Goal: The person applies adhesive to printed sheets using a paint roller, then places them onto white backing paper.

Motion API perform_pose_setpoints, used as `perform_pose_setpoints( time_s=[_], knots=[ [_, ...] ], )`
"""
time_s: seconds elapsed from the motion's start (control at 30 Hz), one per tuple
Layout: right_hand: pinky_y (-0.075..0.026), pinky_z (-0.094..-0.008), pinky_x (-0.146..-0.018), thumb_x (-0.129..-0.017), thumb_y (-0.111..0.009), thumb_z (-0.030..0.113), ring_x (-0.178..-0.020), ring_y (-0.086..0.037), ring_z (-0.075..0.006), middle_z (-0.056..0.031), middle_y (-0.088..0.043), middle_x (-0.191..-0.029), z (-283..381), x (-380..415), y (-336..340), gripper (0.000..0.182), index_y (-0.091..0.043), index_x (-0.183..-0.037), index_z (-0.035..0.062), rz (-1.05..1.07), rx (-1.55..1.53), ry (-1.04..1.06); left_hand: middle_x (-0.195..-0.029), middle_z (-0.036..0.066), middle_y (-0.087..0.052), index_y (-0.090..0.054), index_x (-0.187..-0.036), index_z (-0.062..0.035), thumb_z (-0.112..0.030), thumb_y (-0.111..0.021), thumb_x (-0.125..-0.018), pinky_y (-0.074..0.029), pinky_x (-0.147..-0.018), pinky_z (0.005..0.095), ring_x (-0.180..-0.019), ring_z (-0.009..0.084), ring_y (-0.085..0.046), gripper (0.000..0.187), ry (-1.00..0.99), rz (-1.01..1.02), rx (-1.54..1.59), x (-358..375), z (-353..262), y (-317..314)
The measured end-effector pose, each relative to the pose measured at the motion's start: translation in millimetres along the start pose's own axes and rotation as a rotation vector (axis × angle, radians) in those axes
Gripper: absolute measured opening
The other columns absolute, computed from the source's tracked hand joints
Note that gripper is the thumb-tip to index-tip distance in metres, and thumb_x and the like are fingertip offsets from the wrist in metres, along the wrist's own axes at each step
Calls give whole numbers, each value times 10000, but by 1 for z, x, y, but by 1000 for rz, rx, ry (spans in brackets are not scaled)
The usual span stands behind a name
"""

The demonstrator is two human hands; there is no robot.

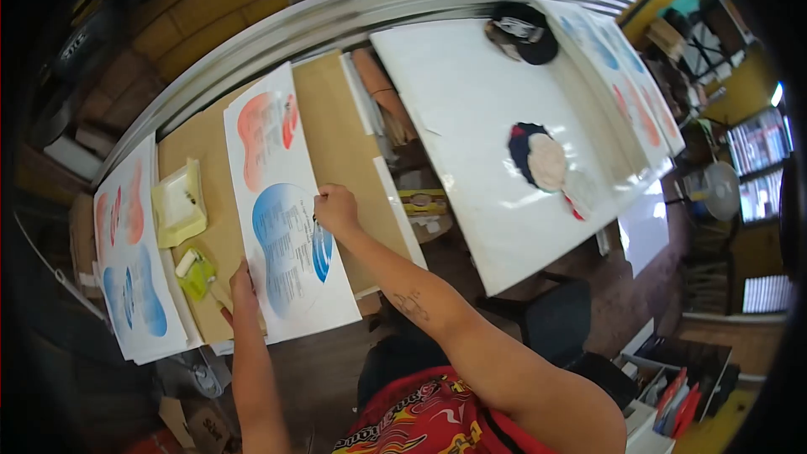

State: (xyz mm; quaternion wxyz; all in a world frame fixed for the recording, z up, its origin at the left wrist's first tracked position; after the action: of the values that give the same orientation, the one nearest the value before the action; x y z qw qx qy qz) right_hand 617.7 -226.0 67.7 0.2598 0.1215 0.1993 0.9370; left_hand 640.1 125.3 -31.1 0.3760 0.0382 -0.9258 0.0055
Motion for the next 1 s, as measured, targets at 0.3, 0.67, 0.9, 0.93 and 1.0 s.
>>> perform_pose_setpoints(
  time_s=[0.3,0.67,0.9,0.93,1.0],
  knots=[
    [-482,-395,-644,-896,-665,134,-683,-609,-329,-169,-623,-766,-67,136,157,144,-688,-949,3,-441,-377,53,-914,9,-669,-674,-1062,25,-40,-690,-911,-471,-683,214,-774,74,-585,165,-371,81,-249,100,-30,-142],
    [-330,-578,-1083,-767,-811,375,-1299,-412,-489,-294,-446,-1418,-179,-1,387,953,-332,-1503,3,-606,834,228,-1311,298,-586,-576,-1309,35,-186,-783,-786,-393,-1085,522,-1271,464,-528,604,-1195,273,-912,165,-15,-275],
    [-523,-470,-850,-869,-610,86,-1024,-643,-399,-204,-641,-1145,-200,-112,441,396,-575,-1258,25,-458,749,95,-1558,213,-361,-484,-1429,-7,-248,-703,-863,-263,-1142,589,-1472,372,-300,653,-1214,431,-1220,214,37,-472],
    [-522,-455,-898,-857,-594,49,-1015,-655,-379,-208,-653,-1128,-164,-101,427,366,-610,-1222,22,-396,614,142,-1580,211,-325,-472,-1438,-8,-244,-697,-867,-246,-1149,600,-1487,365,-271,657,-1180,362,-1239,205,40,-484],
    [-466,-456,-1023,-860,-561,97,-1172,-610,-374,-187,-671,-1160,-133,-79,362,417,-621,-1270,50,-222,557,415,-1591,203,-300,-490,-1430,-11,-262,-664,-885,-180,-1156,650,-1489,364,-251,625,-1129,389,-1302,203,51,-493]
  ],
)
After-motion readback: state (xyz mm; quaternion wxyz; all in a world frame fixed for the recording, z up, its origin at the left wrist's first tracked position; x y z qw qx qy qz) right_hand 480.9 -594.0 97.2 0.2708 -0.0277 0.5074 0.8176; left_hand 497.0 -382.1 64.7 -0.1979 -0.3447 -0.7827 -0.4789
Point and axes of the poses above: each hand's wrist, its own x-axis away from the middle knuckle, its own y-axis out of the back of the hand, z = x × y, the point moved 4 cm from there along -x, towards the middle knuckle
